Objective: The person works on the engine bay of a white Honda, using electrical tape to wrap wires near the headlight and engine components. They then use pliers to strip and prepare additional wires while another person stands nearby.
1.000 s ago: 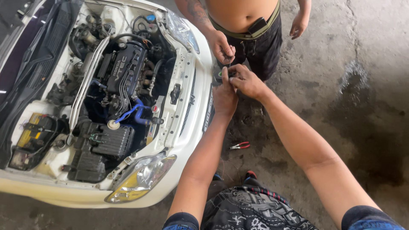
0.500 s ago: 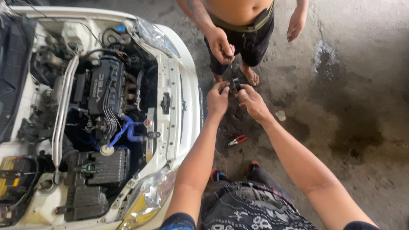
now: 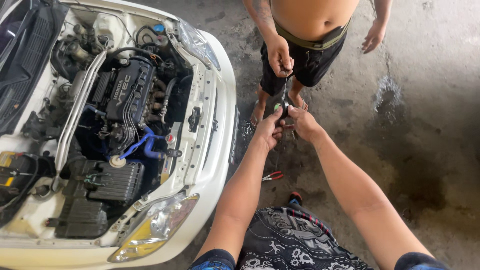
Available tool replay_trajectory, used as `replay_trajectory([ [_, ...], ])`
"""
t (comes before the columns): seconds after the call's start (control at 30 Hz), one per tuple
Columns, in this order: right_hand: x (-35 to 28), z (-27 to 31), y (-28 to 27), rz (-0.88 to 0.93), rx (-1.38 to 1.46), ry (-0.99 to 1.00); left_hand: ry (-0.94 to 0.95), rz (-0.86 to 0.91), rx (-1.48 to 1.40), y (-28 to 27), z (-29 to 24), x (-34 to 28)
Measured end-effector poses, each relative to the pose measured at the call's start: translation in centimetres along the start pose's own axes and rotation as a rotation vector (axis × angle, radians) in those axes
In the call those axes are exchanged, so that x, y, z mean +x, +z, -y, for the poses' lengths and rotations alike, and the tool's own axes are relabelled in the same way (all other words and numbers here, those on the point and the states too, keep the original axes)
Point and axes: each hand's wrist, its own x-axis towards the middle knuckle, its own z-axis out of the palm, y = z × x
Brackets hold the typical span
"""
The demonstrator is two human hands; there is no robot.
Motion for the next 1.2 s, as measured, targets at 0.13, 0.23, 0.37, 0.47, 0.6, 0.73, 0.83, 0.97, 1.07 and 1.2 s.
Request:
replay_trajectory([
  [0.13, -0.3, 3.6, 0.1, 0.0, -0.231, 0.1, 0.134, -0.042, -0.194, 0.7, 1.6, 1.5],
  [0.23, -2.1, 6.7, 2.3, -0.305, -0.684, -0.149, 0.528, -0.176, -0.121, 1.8, 2.3, 2.0],
  [0.37, -3.9, 11.4, 6.1, -0.106, -1.154, -0.936, 0.815, -0.345, 0.164, 3.1, 1.9, 2.4],
  [0.47, -3.6, 12.4, 9.2, 0.103, -1.655, -0.794, 1.076, -0.356, 0.4, 2.5, 3.2, 2.3],
  [0.6, -5.3, 11.3, 9.7, -0.05, -1.648, -0.87, 0.974, -0.304, 0.366, 1.3, 2.2, 2.6],
  [0.73, -8.1, 6.5, 7.4, -0.382, -0.951, -0.834, 0.573, -0.134, 0.207, -0.3, 1.5, 1.7],
  [0.83, -8.1, 2.4, 5.8, -0.305, -0.303, -0.455, 0.221, -0.199, 0.102, -1.0, 1.0, 1.0],
  [0.97, -6.1, -0.9, 4.4, -0.255, 0.137, -0.258, -0.107, 0.066, 0.062, -0.7, -0.2, 0.3],
  [1.07, -5.0, -1.2, 3.7, -0.261, 0.222, -0.148, -0.016, 0.096, 0.057, -0.6, 0.0, -0.9],
  [1.2, -5.9, 1.4, 4.6, -0.66, -0.989, -0.639, 0.629, -0.254, 0.451, 0.8, 1.7, -2.3],
])
